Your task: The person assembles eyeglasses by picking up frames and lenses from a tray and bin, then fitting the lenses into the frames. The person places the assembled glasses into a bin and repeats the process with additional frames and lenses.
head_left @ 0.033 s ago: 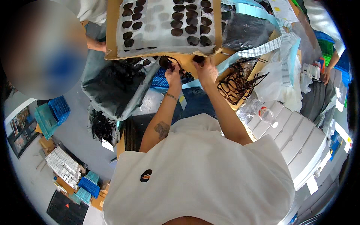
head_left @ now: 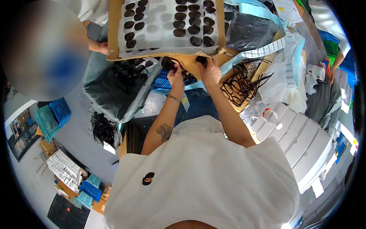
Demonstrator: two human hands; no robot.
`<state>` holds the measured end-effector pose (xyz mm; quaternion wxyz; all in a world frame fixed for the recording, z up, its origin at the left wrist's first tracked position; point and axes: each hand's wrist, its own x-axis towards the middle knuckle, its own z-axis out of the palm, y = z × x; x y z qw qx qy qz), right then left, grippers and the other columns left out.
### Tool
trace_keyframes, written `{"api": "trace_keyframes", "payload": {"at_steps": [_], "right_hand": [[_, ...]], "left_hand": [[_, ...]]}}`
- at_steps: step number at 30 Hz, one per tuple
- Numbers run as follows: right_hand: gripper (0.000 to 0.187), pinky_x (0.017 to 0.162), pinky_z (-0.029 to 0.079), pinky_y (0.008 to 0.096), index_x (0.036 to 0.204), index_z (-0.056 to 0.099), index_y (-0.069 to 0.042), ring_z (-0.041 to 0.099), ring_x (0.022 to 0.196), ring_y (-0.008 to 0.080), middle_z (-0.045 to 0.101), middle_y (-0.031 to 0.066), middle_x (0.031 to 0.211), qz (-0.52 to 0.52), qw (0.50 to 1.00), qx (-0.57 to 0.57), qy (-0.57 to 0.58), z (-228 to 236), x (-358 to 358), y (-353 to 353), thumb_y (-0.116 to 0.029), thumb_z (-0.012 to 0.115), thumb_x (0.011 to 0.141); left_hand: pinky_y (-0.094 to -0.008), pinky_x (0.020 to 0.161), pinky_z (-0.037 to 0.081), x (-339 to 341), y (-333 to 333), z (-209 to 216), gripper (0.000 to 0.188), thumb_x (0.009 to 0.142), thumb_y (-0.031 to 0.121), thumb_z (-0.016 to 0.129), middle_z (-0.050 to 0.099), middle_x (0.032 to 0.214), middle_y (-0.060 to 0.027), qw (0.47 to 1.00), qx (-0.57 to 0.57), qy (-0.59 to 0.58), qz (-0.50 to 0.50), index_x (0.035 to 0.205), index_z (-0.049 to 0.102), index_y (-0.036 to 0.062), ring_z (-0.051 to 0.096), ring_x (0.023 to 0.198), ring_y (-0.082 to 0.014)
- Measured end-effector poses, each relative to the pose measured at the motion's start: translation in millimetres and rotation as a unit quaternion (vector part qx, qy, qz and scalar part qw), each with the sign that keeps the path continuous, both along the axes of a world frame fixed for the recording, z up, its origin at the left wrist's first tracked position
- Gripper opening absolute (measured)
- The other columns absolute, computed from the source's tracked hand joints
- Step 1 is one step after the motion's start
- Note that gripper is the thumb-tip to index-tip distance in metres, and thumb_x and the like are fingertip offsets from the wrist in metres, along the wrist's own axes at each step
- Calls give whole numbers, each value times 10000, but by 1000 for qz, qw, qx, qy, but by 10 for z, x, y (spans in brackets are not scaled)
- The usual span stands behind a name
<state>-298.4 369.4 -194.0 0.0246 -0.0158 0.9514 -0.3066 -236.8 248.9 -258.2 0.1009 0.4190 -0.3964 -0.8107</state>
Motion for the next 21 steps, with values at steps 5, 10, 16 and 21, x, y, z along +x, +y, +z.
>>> {"api": "trace_keyframes", "payload": {"at_steps": [5,10,16,21], "right_hand": [[143,671,530,371,948,702,-65,665,759,312,662,143,920,53,988,-147,8,227,5,217,-136,655,833],[287,751,537,287,1049,700,-19,704,843,227,704,164,981,97,956,-273,36,795,46,417,45,599,788],[356,821,533,304,1125,665,-10,673,941,193,688,128,1066,139,926,-351,-3,1257,-101,399,42,654,772],[285,769,529,270,1075,677,10,656,861,142,692,91,1022,63,890,-448,-58,1212,-293,173,14,706,791]], "left_hand": [[-243,586,422,-34,-3,285,200,825,179,751,632,960,8,999,24,21,9,854,553,173,593,801,-117],[-303,589,514,-9,-7,166,39,877,40,628,630,884,-46,999,35,0,20,870,590,49,605,718,-152],[-293,558,499,7,32,239,83,877,79,655,623,844,-37,998,6,-55,8,865,590,28,597,700,-135],[-274,543,496,108,-16,17,131,901,146,644,645,811,-43,999,16,-33,-9,898,599,23,613,647,-134]]}}
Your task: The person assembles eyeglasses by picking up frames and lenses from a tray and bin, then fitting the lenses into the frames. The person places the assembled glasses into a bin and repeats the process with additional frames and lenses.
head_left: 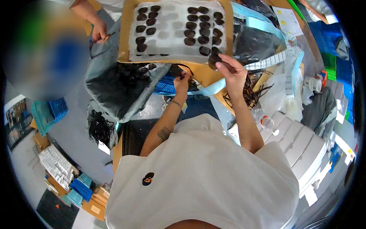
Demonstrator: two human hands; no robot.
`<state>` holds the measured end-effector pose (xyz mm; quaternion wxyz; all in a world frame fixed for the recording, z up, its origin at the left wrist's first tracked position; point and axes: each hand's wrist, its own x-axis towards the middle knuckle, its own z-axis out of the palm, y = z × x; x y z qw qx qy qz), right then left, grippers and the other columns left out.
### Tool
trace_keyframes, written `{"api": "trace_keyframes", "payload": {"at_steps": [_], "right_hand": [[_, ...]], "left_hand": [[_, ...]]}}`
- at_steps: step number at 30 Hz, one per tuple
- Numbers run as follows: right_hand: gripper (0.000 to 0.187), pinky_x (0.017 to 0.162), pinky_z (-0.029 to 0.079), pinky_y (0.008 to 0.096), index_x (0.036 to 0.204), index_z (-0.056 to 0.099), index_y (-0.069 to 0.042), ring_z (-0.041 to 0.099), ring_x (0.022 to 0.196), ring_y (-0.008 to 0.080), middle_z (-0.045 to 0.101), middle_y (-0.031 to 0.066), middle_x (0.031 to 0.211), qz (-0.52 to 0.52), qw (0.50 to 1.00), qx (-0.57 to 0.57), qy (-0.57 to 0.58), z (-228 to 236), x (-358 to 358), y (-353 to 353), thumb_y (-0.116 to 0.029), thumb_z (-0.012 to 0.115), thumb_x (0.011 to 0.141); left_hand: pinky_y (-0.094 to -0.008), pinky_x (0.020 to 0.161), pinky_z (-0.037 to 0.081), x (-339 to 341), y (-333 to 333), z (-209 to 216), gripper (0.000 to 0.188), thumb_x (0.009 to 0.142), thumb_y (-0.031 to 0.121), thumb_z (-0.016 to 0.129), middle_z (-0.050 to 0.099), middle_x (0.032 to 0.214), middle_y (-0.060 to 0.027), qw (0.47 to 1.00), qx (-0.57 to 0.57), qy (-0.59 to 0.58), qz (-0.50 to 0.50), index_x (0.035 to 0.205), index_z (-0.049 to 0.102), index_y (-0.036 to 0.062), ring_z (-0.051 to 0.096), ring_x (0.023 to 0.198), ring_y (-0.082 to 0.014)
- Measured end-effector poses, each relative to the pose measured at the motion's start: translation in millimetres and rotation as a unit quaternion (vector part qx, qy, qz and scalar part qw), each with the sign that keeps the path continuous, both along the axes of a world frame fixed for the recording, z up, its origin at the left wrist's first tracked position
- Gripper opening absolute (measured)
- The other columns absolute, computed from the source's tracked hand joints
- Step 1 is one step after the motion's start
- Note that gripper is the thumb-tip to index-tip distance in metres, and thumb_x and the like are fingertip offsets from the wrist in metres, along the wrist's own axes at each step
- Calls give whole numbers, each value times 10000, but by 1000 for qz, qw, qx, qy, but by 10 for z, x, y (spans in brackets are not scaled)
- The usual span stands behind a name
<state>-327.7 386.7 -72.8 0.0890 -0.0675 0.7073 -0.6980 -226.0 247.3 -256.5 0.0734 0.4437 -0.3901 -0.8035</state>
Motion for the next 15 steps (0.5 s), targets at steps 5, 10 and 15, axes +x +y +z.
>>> {"api": "trace_keyframes", "payload": {"at_steps": [5,10,15], "right_hand": [[313,637,512,233,1117,599,16,655,766,113,703,89,890,62,998,11,-31,110,-441,-585,-36,705,828],[272,686,508,278,1001,697,-36,674,763,170,716,98,849,230,957,156,83,-578,-1063,-1566,-186,757,782],[249,734,527,375,991,713,-74,671,806,270,709,128,877,331,877,325,126,-848,-1078,-2408,-180,735,767]], "left_hand": [[-297,568,517,389,-109,455,363,952,365,566,675,859,-89,999,-9,-2,-40,1017,573,8,627,651,-153],[-303,597,521,861,-472,869,531,968,500,466,643,808,-109,997,51,-28,-56,1097,551,-8,609,639,-166],[-316,608,510,1118,-741,1091,547,972,515,445,625,771,-97,999,34,-20,-6,1099,553,-5,594,643,-173]]}}
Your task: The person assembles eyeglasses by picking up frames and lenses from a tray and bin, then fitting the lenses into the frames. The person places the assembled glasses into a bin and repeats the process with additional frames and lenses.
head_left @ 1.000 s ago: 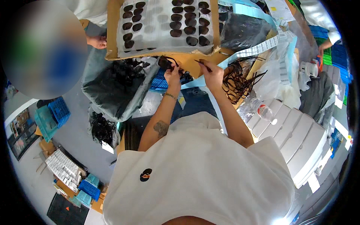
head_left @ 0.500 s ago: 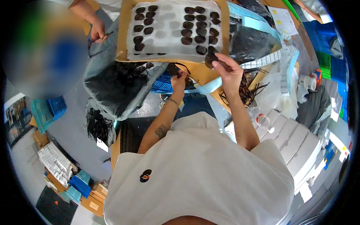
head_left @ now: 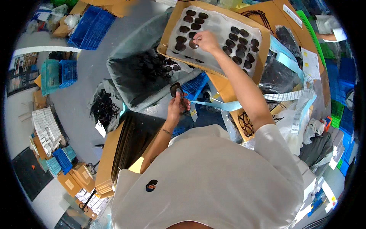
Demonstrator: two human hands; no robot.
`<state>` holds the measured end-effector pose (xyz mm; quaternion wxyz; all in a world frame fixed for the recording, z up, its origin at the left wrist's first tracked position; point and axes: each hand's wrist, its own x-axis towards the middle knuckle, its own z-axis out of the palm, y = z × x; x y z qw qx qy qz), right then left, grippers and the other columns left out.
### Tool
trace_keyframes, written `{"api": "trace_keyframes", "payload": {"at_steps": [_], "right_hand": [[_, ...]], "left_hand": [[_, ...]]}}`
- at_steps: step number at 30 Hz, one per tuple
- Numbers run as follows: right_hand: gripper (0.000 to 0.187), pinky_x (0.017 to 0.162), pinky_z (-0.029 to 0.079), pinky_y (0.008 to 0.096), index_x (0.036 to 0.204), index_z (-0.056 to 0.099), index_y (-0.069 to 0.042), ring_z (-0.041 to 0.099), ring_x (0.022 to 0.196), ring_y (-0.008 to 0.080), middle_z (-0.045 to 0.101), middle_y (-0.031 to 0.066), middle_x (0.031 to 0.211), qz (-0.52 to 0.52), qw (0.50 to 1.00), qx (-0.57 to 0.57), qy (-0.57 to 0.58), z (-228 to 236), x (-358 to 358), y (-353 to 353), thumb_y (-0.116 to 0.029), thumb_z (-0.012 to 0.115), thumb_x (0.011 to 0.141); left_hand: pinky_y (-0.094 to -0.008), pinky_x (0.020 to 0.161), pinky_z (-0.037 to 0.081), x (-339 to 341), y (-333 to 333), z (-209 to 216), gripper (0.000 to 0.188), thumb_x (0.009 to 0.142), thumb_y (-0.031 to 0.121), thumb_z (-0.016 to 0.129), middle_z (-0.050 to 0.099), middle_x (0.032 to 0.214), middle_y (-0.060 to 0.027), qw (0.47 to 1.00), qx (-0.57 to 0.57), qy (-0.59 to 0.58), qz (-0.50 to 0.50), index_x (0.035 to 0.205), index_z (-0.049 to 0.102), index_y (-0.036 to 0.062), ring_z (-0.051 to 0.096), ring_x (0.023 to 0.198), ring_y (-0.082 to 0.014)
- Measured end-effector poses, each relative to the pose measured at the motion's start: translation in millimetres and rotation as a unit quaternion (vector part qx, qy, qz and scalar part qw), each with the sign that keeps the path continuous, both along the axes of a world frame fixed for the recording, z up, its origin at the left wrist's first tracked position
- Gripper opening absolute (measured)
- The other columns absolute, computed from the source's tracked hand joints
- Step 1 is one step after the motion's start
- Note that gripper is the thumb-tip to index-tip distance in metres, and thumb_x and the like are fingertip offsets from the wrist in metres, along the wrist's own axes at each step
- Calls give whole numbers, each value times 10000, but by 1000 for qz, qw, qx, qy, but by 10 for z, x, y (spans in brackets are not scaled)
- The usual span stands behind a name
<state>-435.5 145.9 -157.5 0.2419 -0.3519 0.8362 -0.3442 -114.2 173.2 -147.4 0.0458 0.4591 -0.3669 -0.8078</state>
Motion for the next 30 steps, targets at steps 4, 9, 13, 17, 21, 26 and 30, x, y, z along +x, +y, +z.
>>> {"api": "trace_keyframes", "payload": {"at_steps": [4,9,13,17,21,26,30], "right_hand": [[251,769,523,380,1009,710,-94,654,869,309,694,143,969,14,986,29,163,-158,83,-66,-203,710,783],[285,797,516,386,1059,669,-22,663,918,295,645,160,1143,15,991,-124,-53,903,515,436,-110,703,790],[362,781,517,406,1148,558,-18,651,907,350,631,158,1132,320,940,-80,88,1372,1381,1102,-54,651,800],[292,746,531,405,1165,493,-12,655,852,352,644,185,979,211,978,9,2,1333,1748,1396,-32,541,878],[188,777,512,308,1094,504,5,630,825,189,633,87,912,7,894,-290,-341,1386,1971,1429,-138,502,972],[226,776,454,261,1109,582,9,539,831,118,618,58,934,-12,930,-349,-117,1339,2180,1319,-155,549,957],[217,738,466,290,1088,620,6,566,775,161,634,70,902,-117,938,-270,-186,987,2331,1338,-120,556,924]], "left_hand": [[-304,608,498,31,-150,239,611,972,570,372,620,755,-98,1000,-13,27,4,1102,561,3,590,631,-174],[-359,582,495,79,-389,715,548,972,509,433,654,701,-136,923,-314,-86,-205,982,624,-5,630,600,-242],[-472,679,493,-193,-427,1408,359,915,337,569,637,813,-252,701,-573,-74,-418,832,679,6,613,782,-410],[-393,709,504,-391,-633,1853,397,927,378,563,682,893,-174,748,-487,113,-436,1019,651,2,656,766,-295],[-334,922,428,-379,-802,1759,666,983,552,358,558,1276,-116,864,-352,285,-219,1323,463,-12,509,1156,-177],[-301,860,481,-335,-151,1161,289,1016,206,437,629,1151,-63,893,-251,316,-202,1201,545,11,573,1016,-151],[-324,878,480,-292,29,992,229,983,148,499,667,1079,-83,857,-390,277,-190,1112,590,-17,607,943,-166]]}}
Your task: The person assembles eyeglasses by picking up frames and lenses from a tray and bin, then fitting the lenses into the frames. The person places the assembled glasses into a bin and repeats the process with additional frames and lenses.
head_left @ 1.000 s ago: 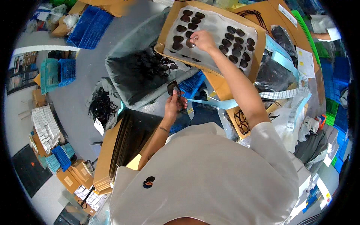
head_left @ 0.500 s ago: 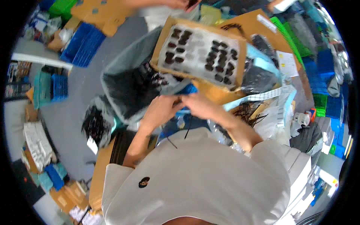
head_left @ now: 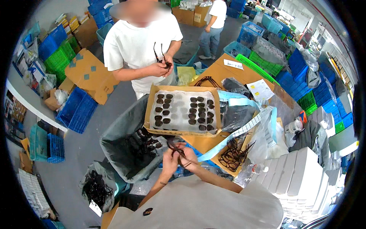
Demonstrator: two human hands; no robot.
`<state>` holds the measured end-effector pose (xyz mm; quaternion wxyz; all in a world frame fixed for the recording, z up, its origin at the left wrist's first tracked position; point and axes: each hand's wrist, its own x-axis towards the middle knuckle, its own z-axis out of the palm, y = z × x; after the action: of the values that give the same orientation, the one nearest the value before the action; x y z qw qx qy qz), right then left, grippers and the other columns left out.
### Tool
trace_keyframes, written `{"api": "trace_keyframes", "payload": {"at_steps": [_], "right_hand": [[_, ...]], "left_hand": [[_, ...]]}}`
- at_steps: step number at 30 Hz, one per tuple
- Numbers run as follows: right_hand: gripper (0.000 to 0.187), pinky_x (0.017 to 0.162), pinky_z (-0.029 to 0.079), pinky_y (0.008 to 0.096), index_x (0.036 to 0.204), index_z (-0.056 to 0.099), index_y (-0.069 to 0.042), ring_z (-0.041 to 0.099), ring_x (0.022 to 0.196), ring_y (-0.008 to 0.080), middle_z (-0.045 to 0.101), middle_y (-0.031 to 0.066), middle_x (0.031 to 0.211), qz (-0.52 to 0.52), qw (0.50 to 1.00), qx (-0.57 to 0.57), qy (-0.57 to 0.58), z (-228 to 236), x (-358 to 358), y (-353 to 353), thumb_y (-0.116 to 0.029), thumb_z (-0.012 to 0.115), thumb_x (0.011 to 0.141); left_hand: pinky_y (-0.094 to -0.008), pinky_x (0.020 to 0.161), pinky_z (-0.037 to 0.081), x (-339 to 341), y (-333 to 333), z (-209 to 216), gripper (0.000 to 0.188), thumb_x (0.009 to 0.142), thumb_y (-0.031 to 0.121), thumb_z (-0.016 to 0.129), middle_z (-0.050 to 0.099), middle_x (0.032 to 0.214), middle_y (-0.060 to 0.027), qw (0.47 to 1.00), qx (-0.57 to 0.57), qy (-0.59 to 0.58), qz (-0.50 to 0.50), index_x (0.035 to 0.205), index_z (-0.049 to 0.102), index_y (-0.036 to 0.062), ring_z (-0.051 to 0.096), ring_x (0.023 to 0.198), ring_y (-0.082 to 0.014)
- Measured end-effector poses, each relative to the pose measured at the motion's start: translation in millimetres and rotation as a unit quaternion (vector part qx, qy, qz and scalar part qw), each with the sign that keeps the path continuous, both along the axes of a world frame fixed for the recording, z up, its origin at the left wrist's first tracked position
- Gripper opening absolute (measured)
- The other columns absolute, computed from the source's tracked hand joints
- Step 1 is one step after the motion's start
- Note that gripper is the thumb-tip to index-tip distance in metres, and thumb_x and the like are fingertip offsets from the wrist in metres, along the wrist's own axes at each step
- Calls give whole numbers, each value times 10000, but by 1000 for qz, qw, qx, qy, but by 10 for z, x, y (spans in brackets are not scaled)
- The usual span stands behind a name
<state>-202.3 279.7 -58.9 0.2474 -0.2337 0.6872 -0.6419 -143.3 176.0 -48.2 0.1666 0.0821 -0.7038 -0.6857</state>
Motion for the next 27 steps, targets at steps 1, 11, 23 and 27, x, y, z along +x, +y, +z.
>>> {"api": "trace_keyframes", "payload": {"at_steps": [1,11,23,27], "right_hand": [[219,757,458,272,1093,624,4,555,816,123,622,31,901,-7,999,21,34,89,27,9,-103,553,916],[355,746,427,225,1187,569,-8,577,886,138,619,50,1008,-54,944,-135,-296,-165,-244,207,-139,641,865],[262,624,425,271,1027,694,-42,552,735,140,638,65,865,-60,982,154,-93,-440,-1958,411,-226,603,864],[255,771,501,328,961,703,-19,656,897,254,684,169,994,89,946,248,188,-1207,-2281,250,-153,699,745]], "left_hand": [[-326,864,486,6,27,-46,216,965,143,538,665,1070,-77,1000,-16,14,19,1095,592,-21,606,949,-166],[-386,905,462,-139,-45,-148,336,1010,359,440,623,1052,-91,920,358,40,154,916,560,59,584,958,-212],[-379,867,413,644,-350,-215,301,1014,363,423,529,888,-33,888,454,5,68,897,507,99,527,865,-198],[-386,978,375,623,-163,-39,284,1012,312,455,582,1089,-58,951,240,-79,177,882,541,75,553,1014,-225]]}}
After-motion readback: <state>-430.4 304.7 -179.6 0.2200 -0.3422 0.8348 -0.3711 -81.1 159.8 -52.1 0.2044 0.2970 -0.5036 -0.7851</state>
